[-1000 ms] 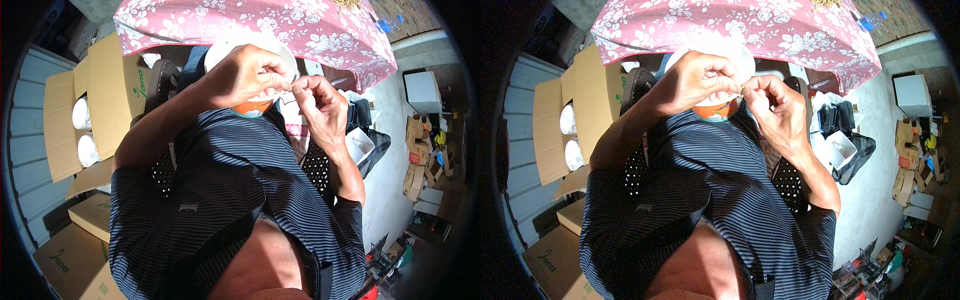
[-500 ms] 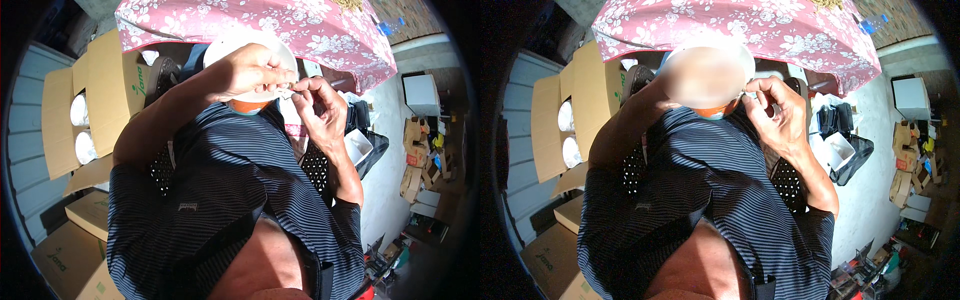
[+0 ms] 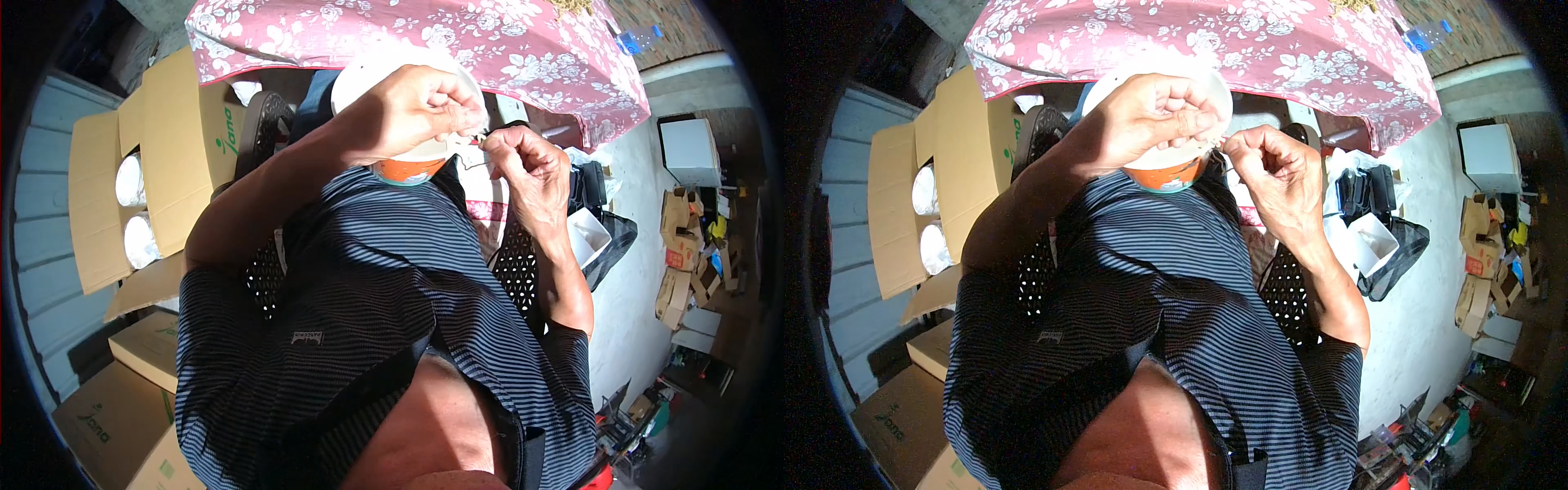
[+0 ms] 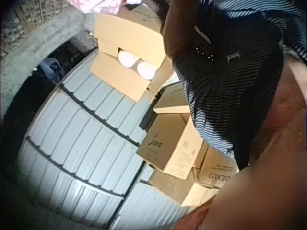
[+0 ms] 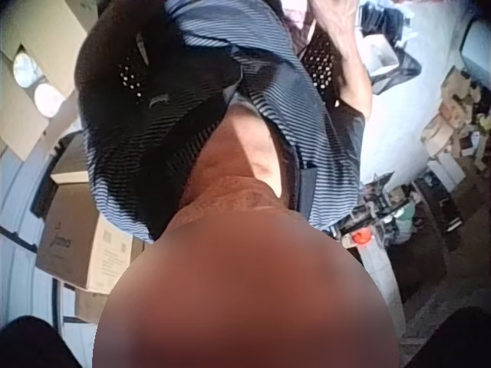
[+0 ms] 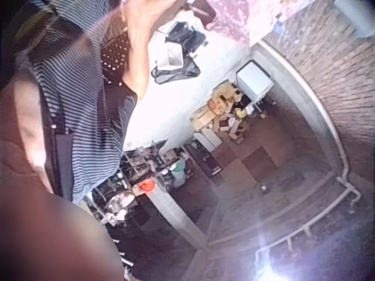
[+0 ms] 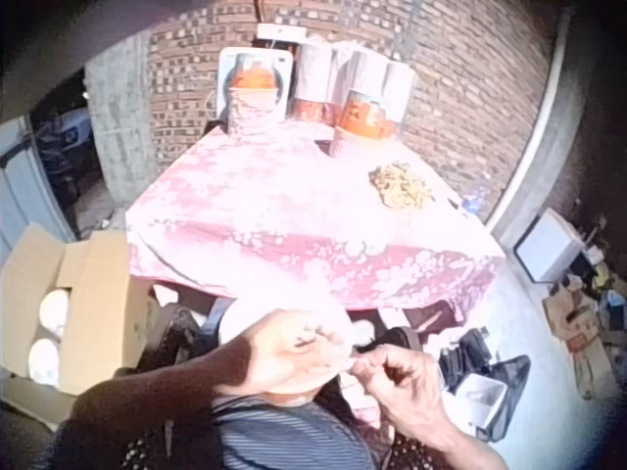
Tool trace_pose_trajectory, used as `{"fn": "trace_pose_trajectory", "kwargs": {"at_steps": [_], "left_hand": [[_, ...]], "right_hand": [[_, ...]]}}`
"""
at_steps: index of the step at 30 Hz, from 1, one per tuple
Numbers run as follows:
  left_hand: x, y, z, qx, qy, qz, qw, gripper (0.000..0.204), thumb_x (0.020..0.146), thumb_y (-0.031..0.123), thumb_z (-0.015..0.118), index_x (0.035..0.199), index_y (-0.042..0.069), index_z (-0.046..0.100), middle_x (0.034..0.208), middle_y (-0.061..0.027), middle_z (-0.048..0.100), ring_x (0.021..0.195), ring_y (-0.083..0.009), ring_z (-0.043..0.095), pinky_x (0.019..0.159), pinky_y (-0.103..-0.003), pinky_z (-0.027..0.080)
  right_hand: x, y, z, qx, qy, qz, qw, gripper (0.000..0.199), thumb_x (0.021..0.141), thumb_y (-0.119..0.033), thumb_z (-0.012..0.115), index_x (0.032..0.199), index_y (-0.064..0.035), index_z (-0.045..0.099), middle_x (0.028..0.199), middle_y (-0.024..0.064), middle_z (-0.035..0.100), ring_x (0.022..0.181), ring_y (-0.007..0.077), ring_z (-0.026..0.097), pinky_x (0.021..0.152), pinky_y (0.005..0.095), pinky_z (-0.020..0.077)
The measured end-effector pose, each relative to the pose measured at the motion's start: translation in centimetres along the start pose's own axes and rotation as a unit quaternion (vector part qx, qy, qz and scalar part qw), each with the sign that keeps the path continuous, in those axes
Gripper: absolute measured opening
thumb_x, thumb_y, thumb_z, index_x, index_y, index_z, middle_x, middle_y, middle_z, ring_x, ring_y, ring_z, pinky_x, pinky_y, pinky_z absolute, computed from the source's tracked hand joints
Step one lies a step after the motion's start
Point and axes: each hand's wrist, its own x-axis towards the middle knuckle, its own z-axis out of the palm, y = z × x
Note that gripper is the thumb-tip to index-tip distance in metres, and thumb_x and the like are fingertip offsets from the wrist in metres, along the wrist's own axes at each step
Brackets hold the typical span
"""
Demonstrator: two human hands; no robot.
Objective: Manually assembling paper bowls by threading components using a needle and string.
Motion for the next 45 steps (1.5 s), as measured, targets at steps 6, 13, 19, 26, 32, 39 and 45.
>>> {"fn": "trace_pose_trajectory", "kwargs": {"at_steps": [6,13,19,26,32,39,45], "left_hand": [[-0.4,1.2,-0.8,-0.072,-0.002,-0.058,0.996,0.023,0.099,0.01,0.063,0.117,-0.005,0.068,0.104,-0.0122,0.072,0.099,-0.016,0.068,0.09,-0.03,0.053],[-0.4,0.8,-0.7,0.077,-0.022,0.026,0.996,0.023,0.102,0.011,0.061,0.119,-0.002,0.07,0.103,-0.0079,0.072,0.095,-0.0115,0.067,0.088,-0.026,0.052],[-0.5,3.0,1.4,0.116,0.02,0.014,0.993,0.022,0.097,0.014,0.073,0.111,-0.002,0.077,0.075,-0.0022,0.072,0.062,-0.0023,0.056,0.055,-0.021,0.042],[-0.6,2.2,0.4,0.172,0.03,0.028,0.984,0.012,0.094,0.01,0.074,0.099,0.0,0.079,0.086,-0.0056,0.072,0.074,-0.0091,0.062,0.068,-0.026,0.05],[-0.7,1.4,0.6,0.269,0.0,0.191,0.944,0.009,0.092,0.004,0.07,0.098,-0.002,0.074,0.096,-0.0098,0.07,0.085,-0.0243,0.069,0.077,-0.033,0.055],[-1.2,1.7,2.1,0.331,0.044,0.207,0.92,0.011,0.091,0.002,0.072,0.1,-0.004,0.074,0.099,-0.0142,0.072,0.087,-0.0286,0.073,0.074,-0.034,0.06],[-1.6,1.9,2.3,0.409,0.053,0.144,0.899,0.009,0.095,0.005,0.068,0.1,0.001,0.073,0.094,-0.0161,0.075,0.083,-0.029,0.075,0.071,-0.038,0.06]], "right_hand": [[0.5,0.3,-1.1,0.062,-0.002,0.013,0.998,0.013,0.097,-0.009,0.067,0.09,0.0007,0.074,0.08,-0.0014,0.068,0.064,0.0033,0.056,0.06,0.021,0.0458],[1.2,0.4,-2.6,0.236,-0.038,0.061,0.969,0.013,0.095,-0.008,0.063,0.092,0.0023,0.072,0.079,0.0019,0.067,0.063,0.0068,0.058,0.058,0.0245,0.0482],[0.7,-0.7,-2.6,0.195,-0.071,0.042,0.977,0.017,0.099,-0.01,0.062,0.093,0.0028,0.07,0.081,0.0023,0.066,0.063,0.0069,0.057,0.057,0.0243,0.0483],[-0.1,-2.9,-2.1,-0.04,-0.048,-0.031,0.998,0.014,0.101,-0.012,0.07,0.105,0.0019,0.071,0.08,-0.0018,0.065,0.066,0.0035,0.052,0.061,0.0231,0.0448],[-0.7,-4.4,-5.6,0.042,-0.091,0.011,0.995,0.014,0.099,-0.015,0.071,0.095,-0.0027,0.074,0.075,-0.0041,0.063,0.06,0.0017,0.046,0.053,0.0221,0.0339],[0.2,-4.5,-8.1,0.288,-0.049,-0.068,0.954,0.023,0.103,-0.021,0.063,0.104,0.002,0.061,0.064,-0.0056,0.038,0.047,0.0038,0.025,0.042,0.0235,0.0217],[0.5,-4.9,-8.5,0.362,0.003,-0.082,0.928,0.023,0.104,-0.017,0.058,0.113,0.0047,0.058,0.066,-0.004,0.037,0.046,0.0056,0.029,0.041,0.0238,0.0322]]}}
